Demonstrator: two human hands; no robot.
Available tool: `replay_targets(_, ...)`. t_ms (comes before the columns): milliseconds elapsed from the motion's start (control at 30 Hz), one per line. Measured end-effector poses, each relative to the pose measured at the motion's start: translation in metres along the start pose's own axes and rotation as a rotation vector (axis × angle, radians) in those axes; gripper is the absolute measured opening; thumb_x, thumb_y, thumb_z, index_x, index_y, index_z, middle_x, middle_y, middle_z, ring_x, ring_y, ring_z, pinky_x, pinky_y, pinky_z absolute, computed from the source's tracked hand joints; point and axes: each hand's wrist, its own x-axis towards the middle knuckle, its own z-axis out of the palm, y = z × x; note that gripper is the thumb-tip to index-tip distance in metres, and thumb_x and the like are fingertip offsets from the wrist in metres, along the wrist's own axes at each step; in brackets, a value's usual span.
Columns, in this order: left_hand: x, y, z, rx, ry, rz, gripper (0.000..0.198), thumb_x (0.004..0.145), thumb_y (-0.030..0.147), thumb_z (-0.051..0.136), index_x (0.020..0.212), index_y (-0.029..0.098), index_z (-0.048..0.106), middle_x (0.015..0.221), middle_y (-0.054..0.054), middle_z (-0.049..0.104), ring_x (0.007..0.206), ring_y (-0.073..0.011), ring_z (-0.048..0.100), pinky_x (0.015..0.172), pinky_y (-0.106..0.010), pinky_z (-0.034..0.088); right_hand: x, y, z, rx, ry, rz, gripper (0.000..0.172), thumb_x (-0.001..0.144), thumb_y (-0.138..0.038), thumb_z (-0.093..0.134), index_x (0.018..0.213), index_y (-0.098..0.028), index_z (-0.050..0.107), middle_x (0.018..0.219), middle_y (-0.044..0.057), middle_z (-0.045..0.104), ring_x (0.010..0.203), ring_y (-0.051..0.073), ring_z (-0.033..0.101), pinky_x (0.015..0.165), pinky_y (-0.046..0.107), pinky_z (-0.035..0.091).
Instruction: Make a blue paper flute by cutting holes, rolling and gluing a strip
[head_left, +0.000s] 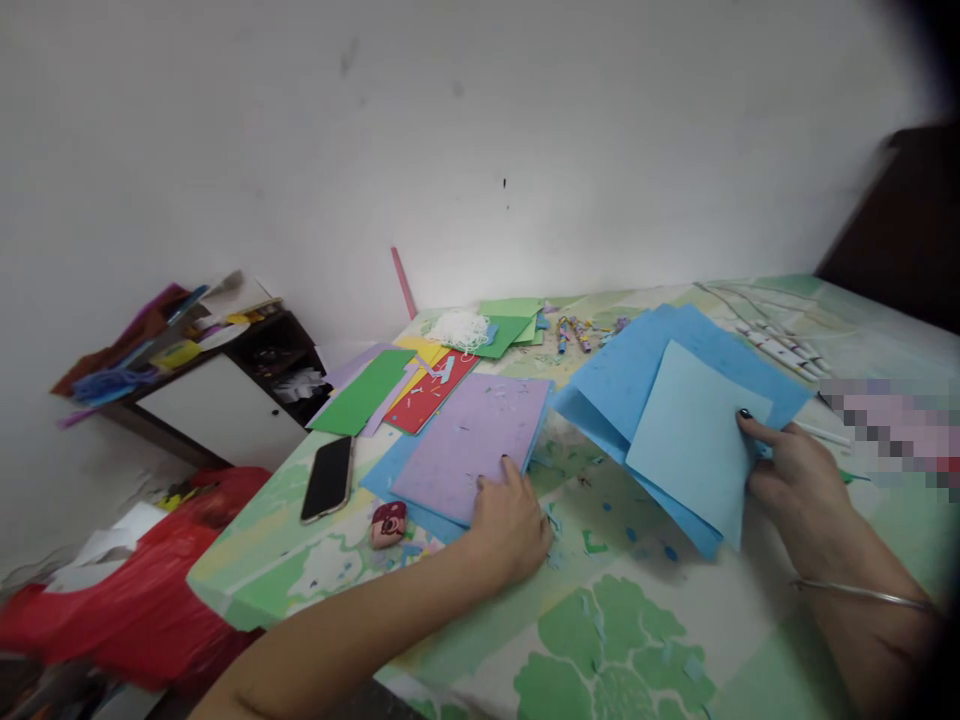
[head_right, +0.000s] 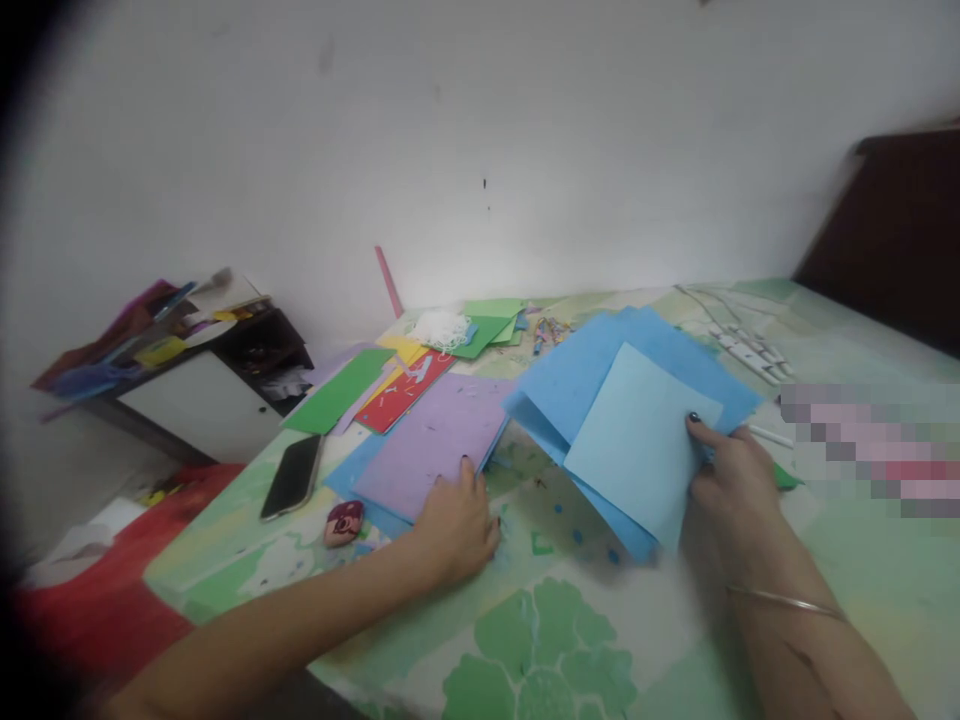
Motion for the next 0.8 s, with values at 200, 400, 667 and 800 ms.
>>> replay_targets(200,-0.003,-0.015,0.004,0.056,0.010,-0.065,0.063,0.059,0.016,0.060,0.119,0.000,0.048,0.128,-0.030,0.039,0.100,-0.0402,0.052,0.080,-0.050,0.045,0.002,0.001,0.000,0.010,0.032,0.019,0.028,0.059,0.003,0.065,0.077,-0.017,0.060,0.091,0.000,0.065,0.081,0.011,0.061,0.063,0.014,0.053)
replay_targets(400,-0.006,-0.050,-0.024,0.101,-0.032,-0.208,0.050,0.076,0.001,0.034,0.125,0.011,0.041,0.125,-0.022,0.044,0.078,-0.0229,0.062,0.062,-0.035,0.051,-0.008,-0.002,0.004,0.006,-0.002,0.008,0.027,0.061,0.003,0.063,0.079,-0.018,0.061,0.083,-0.002,0.065,0.074,0.008,0.059,0.063,0.012,0.051)
replay_targets(667,-0.023,-0.086,-0.059,0.197,0.121,-0.340,0.049,0.078,0.001,0.029,0.124,0.012,0.041,0.125,-0.020,0.044,0.080,-0.0261,0.062,0.063,-0.039,0.050,-0.005,-0.001,0.004,0.014,-0.022,-0.002,0.027,0.062,0.003,0.063,0.079,-0.017,0.060,0.086,-0.003,0.064,0.074,0.008,0.058,0.064,0.012,0.050)
replay_targets(800,-0.026,-0.052,-0.017,0.185,-0.063,-0.161,0.040,0.077,0.001,0.034,0.111,0.011,0.054,0.127,-0.020,0.043,0.084,-0.0252,0.060,0.062,-0.035,0.050,-0.003,0.000,0.003,0.022,-0.020,0.011,0.027,0.062,0.003,0.062,0.081,-0.017,0.060,0.088,-0.002,0.064,0.076,0.009,0.059,0.062,0.014,0.051)
